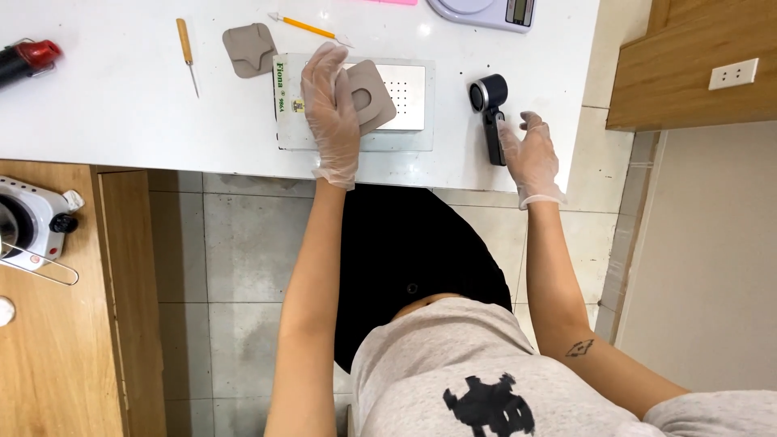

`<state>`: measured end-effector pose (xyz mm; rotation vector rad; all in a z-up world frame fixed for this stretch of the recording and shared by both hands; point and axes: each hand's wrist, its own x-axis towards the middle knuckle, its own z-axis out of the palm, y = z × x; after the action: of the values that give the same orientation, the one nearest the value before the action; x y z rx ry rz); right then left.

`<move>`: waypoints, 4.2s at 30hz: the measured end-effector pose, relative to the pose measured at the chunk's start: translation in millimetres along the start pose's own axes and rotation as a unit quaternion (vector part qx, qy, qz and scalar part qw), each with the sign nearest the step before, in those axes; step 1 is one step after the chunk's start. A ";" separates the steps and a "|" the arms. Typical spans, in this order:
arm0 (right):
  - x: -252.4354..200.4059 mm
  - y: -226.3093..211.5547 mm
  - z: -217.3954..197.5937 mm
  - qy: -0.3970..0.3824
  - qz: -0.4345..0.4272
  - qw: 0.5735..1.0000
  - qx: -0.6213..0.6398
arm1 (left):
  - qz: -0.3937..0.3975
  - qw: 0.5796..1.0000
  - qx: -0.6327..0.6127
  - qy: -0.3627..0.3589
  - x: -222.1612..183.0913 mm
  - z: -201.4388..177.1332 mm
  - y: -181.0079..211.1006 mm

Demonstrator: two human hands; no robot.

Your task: Melting wax and preparing silicone molds for candle making.

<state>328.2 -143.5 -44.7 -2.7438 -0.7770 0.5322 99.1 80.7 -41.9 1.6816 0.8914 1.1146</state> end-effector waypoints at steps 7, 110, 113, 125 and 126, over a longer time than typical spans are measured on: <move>-17.9 -44.5 -24.0 0.026 -0.014 0.999 0.036 | -0.111 0.959 -0.179 0.191 11.8 2.1 -22.4; -48.1 -164.3 -21.9 -0.386 -0.077 0.640 0.660 | -0.392 0.683 -0.611 0.080 -37.1 -23.8 70.0; -50.7 -166.4 -9.8 -0.388 -0.077 0.663 0.636 | -0.374 0.672 -0.635 0.070 -39.0 -23.3 60.6; -71.8 -190.9 -10.8 -0.284 -0.138 0.817 0.482 | -0.312 0.611 -0.724 0.077 -46.7 -17.4 60.7; -72.1 -191.0 -10.0 -0.283 -0.138 0.818 0.482 | -0.313 0.610 -0.724 0.075 -46.8 -17.0 62.5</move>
<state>188.1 -25.4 45.9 -1.5038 -0.7080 1.2722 72.8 22.8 6.4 -0.1217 0.2915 0.9303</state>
